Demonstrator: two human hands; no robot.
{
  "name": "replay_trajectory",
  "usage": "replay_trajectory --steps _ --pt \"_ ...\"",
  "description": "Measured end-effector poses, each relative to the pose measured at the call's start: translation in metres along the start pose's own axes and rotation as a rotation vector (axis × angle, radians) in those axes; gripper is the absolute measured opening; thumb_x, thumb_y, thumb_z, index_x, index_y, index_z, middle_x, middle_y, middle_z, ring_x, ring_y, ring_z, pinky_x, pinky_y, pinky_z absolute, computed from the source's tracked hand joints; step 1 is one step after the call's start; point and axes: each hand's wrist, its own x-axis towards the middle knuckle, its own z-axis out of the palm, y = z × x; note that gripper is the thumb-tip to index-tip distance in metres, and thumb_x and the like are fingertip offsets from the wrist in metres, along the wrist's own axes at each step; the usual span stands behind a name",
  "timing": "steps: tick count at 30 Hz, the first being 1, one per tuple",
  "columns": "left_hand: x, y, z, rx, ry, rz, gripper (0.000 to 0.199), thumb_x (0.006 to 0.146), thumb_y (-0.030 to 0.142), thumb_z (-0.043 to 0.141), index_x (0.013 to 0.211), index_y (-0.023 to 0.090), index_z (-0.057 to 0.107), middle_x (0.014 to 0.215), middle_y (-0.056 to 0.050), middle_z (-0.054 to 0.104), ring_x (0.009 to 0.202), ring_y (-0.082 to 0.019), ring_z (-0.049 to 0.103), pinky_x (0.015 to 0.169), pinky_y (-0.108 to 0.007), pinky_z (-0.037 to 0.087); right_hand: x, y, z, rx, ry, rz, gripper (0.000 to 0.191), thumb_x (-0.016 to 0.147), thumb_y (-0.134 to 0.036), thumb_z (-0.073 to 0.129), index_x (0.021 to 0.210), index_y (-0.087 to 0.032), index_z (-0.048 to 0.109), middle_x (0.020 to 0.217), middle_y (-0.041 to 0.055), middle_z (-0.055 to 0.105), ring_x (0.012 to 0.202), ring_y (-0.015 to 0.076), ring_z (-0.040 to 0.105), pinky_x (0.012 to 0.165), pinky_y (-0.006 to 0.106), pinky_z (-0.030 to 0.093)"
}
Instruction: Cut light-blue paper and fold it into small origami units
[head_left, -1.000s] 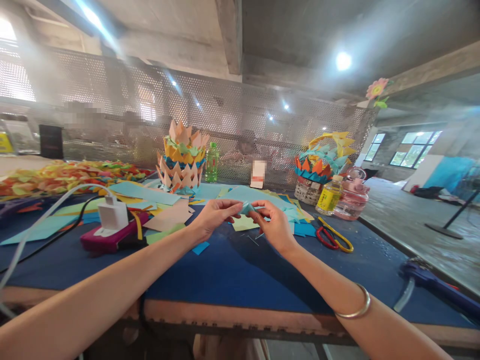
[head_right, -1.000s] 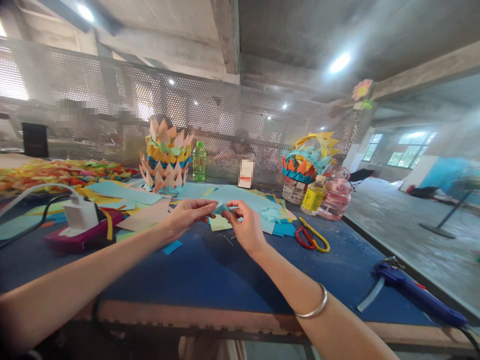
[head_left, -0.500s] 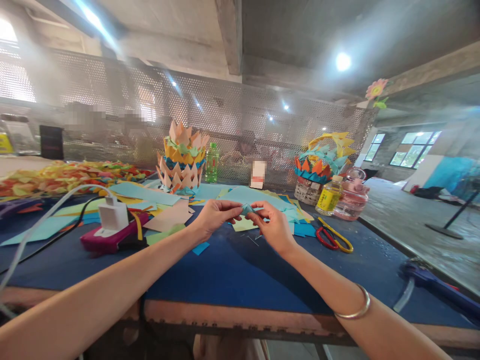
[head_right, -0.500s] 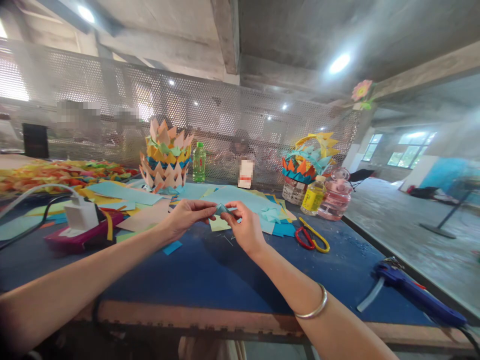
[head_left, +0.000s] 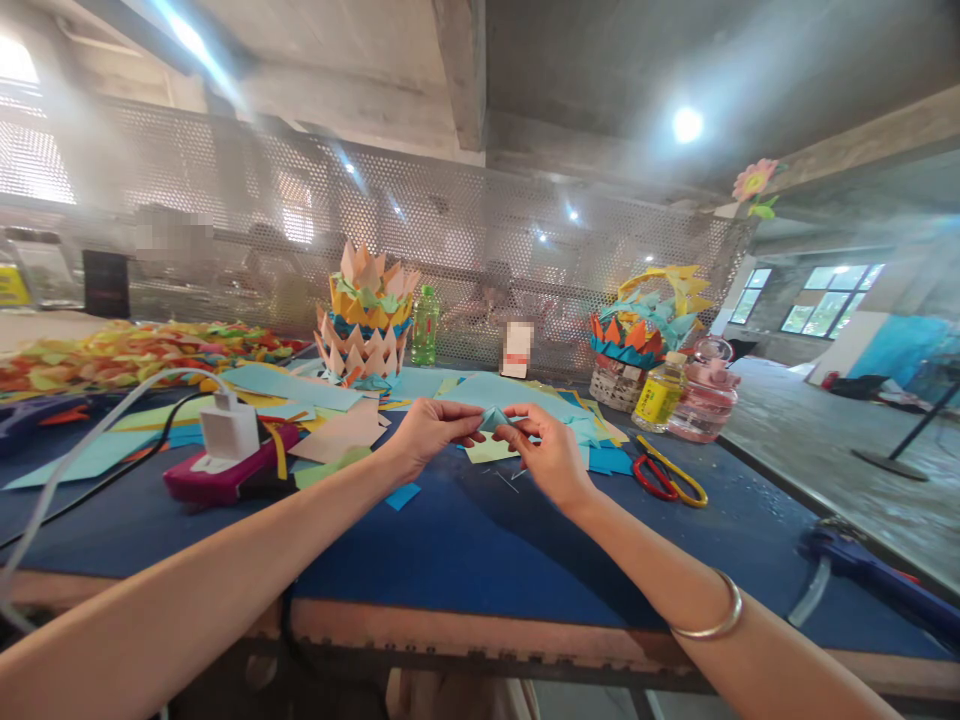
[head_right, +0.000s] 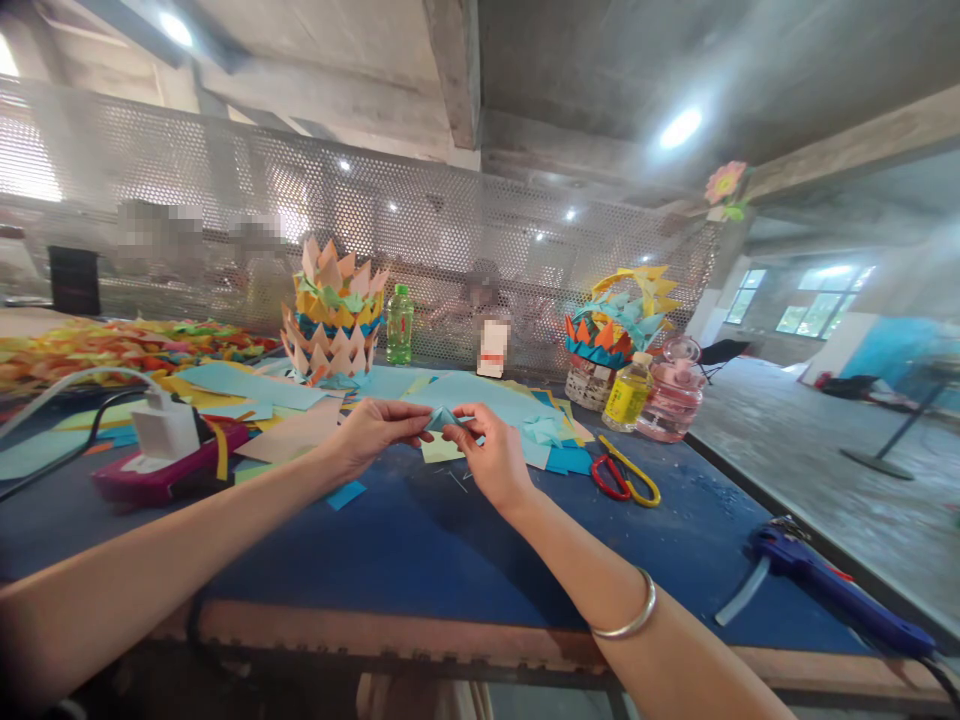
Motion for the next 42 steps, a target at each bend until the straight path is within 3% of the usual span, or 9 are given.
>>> replay_trajectory --steps 17,30,35,42 --pt "-0.0026 0.0039 0.0038 0.037 0.02 -0.009 0.023 0.062 0.026 0.073 0.081 0.013 0.071 0.058 -0.003 0.068 0.058 -0.015 0.064 0.064 -0.029 0.053 0.0017 0.0016 0.0014 0.08 -0.01 0.074 0.032 0.074 -0.047 0.056 0.088 -0.018 0.056 0.063 0.0032 0.063 0.054 0.0128 0.055 0.038 0.019 0.042" --pt "-0.0036 0.0066 0.0047 0.03 0.05 -0.032 0.018 0.064 0.023 0.07 0.078 0.012 0.069 0.053 -0.002 0.066 0.054 -0.014 0.062 0.061 -0.028 0.052 0.0016 0.0025 0.0028 0.098 -0.004 0.087 0.034 0.072 -0.048 0.057 0.088 -0.019 0.056 0.064 0.0032 0.065 0.054 0.0135 0.056 0.04 0.02 0.043" --pt "-0.0015 0.0044 0.0018 0.029 0.069 -0.015 0.016 0.064 0.023 0.071 0.077 0.013 0.069 0.054 -0.001 0.066 0.055 -0.014 0.063 0.062 -0.027 0.052 0.0017 0.0025 0.0023 0.114 -0.027 0.073 0.029 0.075 -0.044 0.056 0.091 -0.019 0.054 0.071 0.0042 0.066 0.059 0.0143 0.057 0.04 0.02 0.045" --pt "-0.0018 0.0076 0.0033 0.013 0.075 -0.036 0.015 0.064 0.021 0.07 0.076 0.012 0.069 0.052 -0.001 0.065 0.052 -0.013 0.062 0.059 -0.026 0.052 0.0035 0.0006 0.0009 0.107 -0.023 0.11 0.023 0.076 -0.035 0.054 0.093 -0.019 0.055 0.067 0.0034 0.067 0.051 0.0115 0.056 0.043 0.021 0.046"
